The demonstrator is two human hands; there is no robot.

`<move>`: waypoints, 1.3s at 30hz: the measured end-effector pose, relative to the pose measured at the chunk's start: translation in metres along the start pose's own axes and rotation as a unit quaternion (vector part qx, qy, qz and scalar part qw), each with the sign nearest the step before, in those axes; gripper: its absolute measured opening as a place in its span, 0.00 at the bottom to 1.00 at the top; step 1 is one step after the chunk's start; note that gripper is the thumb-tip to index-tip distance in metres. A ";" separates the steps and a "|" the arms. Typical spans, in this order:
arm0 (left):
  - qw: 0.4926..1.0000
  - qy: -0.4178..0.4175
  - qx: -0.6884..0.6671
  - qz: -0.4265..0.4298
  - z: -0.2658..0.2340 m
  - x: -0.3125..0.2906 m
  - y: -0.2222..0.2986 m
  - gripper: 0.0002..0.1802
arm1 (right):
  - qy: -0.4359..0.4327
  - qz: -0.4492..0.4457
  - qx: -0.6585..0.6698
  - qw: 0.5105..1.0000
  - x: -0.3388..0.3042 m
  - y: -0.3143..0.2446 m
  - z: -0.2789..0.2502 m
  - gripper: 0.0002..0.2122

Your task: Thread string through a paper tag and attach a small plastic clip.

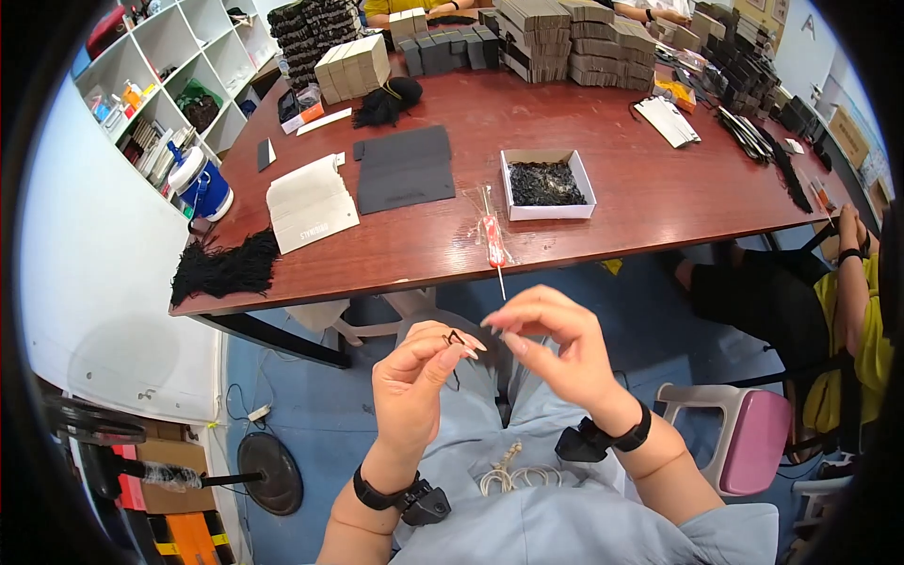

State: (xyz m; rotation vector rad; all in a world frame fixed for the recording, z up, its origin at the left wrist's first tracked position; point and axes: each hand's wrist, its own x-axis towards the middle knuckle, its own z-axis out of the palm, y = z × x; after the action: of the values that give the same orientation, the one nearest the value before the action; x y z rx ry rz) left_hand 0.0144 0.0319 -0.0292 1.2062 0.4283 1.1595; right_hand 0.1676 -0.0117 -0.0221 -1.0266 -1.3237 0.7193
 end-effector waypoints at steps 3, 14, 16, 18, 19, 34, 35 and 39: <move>0.997 -0.033 0.055 0.033 0.003 0.000 -0.001 0.04 | -0.032 0.046 0.088 0.995 0.006 -0.010 0.001 0.10; 0.994 -0.089 0.063 0.015 0.002 0.001 -0.002 0.05 | -0.099 0.159 0.269 0.945 0.009 0.001 0.005 0.08; 0.997 -0.069 0.018 -0.020 0.007 0.000 0.000 0.05 | -0.089 0.164 0.276 0.943 0.009 -0.001 0.008 0.07; 0.997 -0.052 -0.027 -0.055 0.008 0.000 0.002 0.05 | -0.032 0.169 0.298 0.939 0.009 -0.002 0.011 0.06; 0.988 -0.051 -0.078 -0.123 0.006 0.000 0.003 0.05 | -0.030 0.169 0.297 0.939 0.009 0.000 0.012 0.06; 0.914 -0.107 0.347 -0.181 0.005 0.014 0.015 0.06 | 0.114 0.208 0.255 0.937 0.005 0.011 0.005 0.06; 0.912 -0.090 0.362 -0.172 0.008 0.014 0.016 0.04 | 0.116 0.208 0.255 0.937 0.004 0.013 0.004 0.06; 0.908 -0.044 0.398 -0.122 0.013 0.013 0.014 0.03 | 0.177 0.241 0.339 0.892 0.001 0.014 0.007 0.07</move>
State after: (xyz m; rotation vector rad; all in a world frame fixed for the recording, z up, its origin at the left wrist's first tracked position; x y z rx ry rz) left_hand 0.0234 0.0353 -0.0077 1.8302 1.0155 0.7068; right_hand 0.1628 -0.0039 -0.0352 -0.8443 -0.4208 1.1959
